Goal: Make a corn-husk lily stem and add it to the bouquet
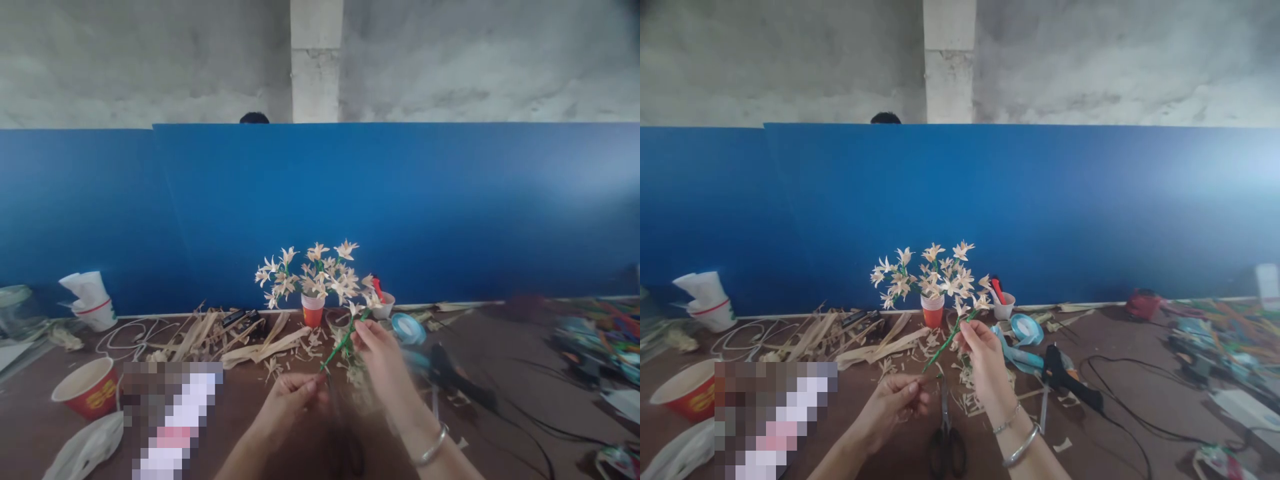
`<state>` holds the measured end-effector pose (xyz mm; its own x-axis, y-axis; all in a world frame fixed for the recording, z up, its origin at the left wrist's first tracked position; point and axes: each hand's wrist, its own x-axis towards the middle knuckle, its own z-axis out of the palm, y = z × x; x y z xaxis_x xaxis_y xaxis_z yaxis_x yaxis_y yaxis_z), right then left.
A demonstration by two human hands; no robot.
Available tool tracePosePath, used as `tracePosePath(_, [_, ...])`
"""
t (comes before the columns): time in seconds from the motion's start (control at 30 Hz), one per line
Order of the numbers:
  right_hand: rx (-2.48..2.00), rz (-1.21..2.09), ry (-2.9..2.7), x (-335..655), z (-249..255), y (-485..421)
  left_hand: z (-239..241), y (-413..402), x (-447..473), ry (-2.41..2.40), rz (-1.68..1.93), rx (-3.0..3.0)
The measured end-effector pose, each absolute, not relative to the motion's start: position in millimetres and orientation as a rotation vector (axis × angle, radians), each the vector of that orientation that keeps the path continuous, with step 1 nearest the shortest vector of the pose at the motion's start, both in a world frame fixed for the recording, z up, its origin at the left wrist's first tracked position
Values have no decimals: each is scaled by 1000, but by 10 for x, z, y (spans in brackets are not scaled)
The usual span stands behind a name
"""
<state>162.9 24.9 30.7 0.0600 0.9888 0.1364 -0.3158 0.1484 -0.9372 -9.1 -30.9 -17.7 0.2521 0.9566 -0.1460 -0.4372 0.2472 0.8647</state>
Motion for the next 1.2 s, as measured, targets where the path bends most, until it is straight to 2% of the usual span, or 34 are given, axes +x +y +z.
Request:
tracePosePath(0.1, [-894, 1270, -943, 1664, 268, 294, -92, -378, -70, 718, 1032, 796])
tracePosePath(0.2, [-919, 1186, -1001, 1722, 394, 277, -54, -356, -49, 654, 1050, 788])
tracePosePath(0.43, [-916, 475, -1452, 1591, 1477, 293, -329, -136, -62, 990, 1498, 723])
tracePosePath(0.57, [-936, 297, -1696, 1298, 1826, 641, -343, -157, -71, 1010, 1546, 778])
tracePosePath(0.77, [-1195, 46, -1860, 1008, 1718, 1053, -290, -154, -42, 1023, 1558, 746])
tracePosePath(1.2, [-1363, 22, -1819, 1006, 1710, 1196, -298, -162, -8, 985, 1519, 762])
